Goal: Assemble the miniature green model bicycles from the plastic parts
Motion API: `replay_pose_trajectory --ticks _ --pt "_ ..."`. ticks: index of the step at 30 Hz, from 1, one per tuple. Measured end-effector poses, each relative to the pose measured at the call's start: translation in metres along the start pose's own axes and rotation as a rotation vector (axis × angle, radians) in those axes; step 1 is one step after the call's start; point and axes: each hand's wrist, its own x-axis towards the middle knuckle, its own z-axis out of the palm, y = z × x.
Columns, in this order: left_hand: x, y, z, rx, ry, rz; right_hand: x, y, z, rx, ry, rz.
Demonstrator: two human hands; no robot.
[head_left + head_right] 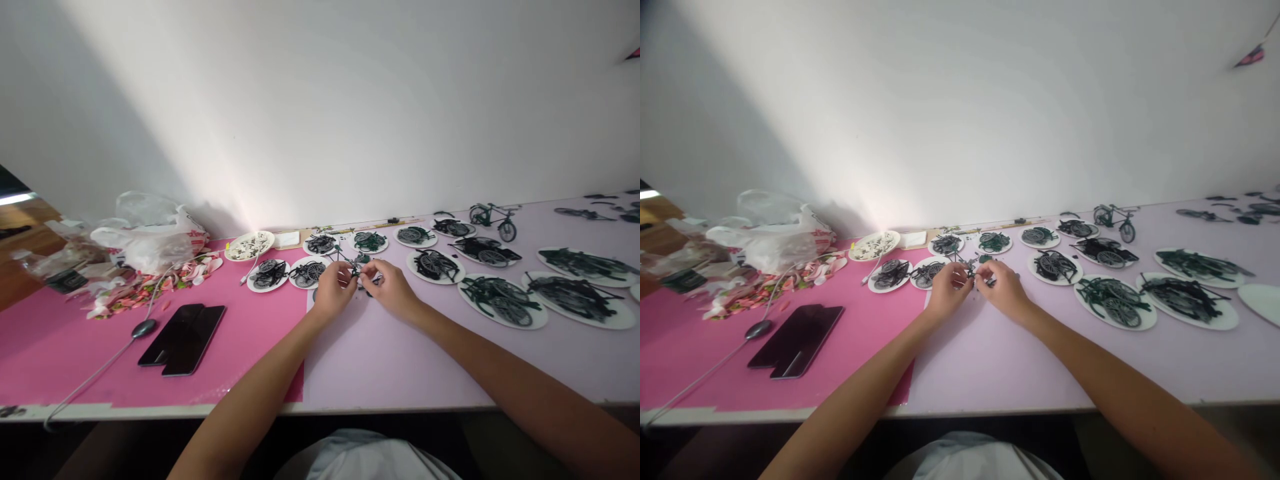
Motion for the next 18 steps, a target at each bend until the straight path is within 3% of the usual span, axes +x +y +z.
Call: replay_pose_trajectory --ticks 18 --pt "-0.003 0.014 0.001 -0.136 -0.078 -0.234 -0.001 -0.004 -0.002 0.051 0.008 0.007"
